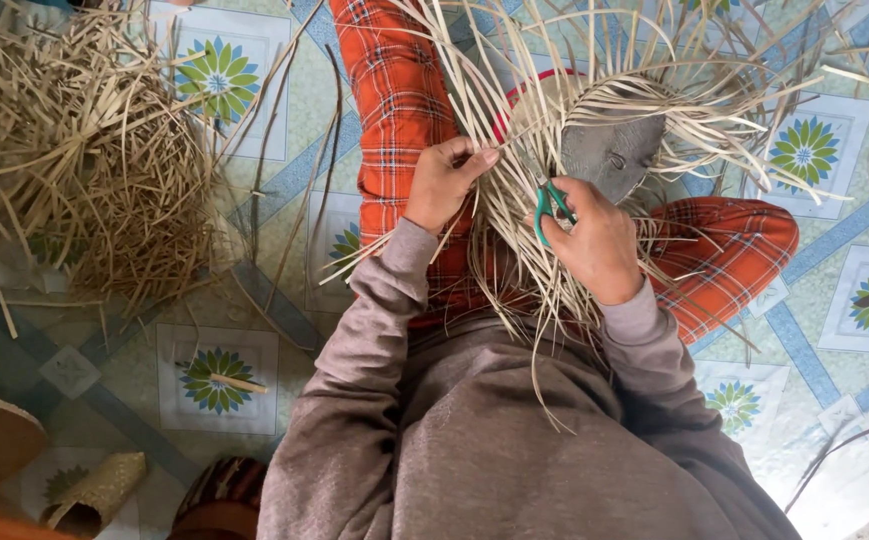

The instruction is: Weaving dried plant fibers around a mold to create a hat or basket

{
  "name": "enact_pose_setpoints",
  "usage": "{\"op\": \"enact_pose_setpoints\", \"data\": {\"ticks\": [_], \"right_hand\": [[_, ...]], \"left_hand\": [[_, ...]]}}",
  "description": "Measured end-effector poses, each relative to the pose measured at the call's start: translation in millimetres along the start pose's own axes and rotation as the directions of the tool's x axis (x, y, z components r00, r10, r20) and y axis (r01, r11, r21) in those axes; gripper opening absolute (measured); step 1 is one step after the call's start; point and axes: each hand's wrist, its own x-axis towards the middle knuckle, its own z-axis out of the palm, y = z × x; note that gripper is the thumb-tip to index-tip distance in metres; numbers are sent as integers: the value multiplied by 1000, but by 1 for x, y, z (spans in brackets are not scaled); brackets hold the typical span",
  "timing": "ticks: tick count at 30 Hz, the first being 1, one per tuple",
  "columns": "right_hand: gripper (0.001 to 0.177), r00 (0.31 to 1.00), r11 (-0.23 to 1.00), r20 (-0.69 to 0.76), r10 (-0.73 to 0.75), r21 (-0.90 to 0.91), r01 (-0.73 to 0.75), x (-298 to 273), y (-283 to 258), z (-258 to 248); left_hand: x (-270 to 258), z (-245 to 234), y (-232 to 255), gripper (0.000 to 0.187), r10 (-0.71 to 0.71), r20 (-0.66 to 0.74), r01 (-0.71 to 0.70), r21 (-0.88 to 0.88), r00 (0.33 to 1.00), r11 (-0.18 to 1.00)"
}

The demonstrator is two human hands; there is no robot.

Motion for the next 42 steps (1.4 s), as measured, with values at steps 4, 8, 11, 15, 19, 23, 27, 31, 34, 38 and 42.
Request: {"op": "enact_pose_setpoints", "data": {"ticks": [4, 8, 11, 15, 19, 23, 27, 31, 34, 38, 42], "right_hand": [[43, 999, 999, 34, 5, -52, -3, 0, 2, 2], [43, 999, 992, 31, -39, -123, 43, 2, 7, 10], [43, 996, 987, -22, -88, -134, 84, 2, 9, 14], [41, 991, 982, -66, -116, -159, 104, 2, 11, 18], [39, 990, 985, -70, -119, -133, 109, 2, 8, 14], [39, 990, 986, -78, -120, -124, 110, 1, 7, 16], [39, 994, 984, -69, -88, -158, 76, -1, 9, 20], [44, 996, 992, -40, -79, -101, 75, 1, -4, 7], [43, 1000, 996, 12, -1, -95, 2, -7, 1, 15], [42, 998, 994, 38, -42, -101, 46, -3, -7, 12], [39, 995, 989, 47, -90, -112, 95, -2, 1, 21]], "left_hand": [[0, -1, 2, 15, -11, -2, 11, -1, 1000, 1000], [2, -2, -2, 15, -10, -3, 10, -3, 1000, 1000], [1, -3, 0, 15, -10, 11, 10, -14, 1000, 1000], [0, -5, 1, 17, 3, 26, -3, -24, 1000, 1000], [-5, -9, 10, 13, -8, 27, 7, 12, 1000, 1000], [-4, -8, 12, 13, 2, 31, -3, 41, 1000, 999], [-11, -2, 33, 11, -25, -21, 26, 66, 999, 997], [-13, 1, 34, 10, 14, -57, -7, 134, 998, 991], [-11, -1, 28, 12, 39, -50, -30, 172, 998, 985], [-10, 0, 25, 11, 73, -50, -61, 205, 996, 977], [-9, -1, 18, 9, 111, -26, -106, 156, 993, 982]]}}
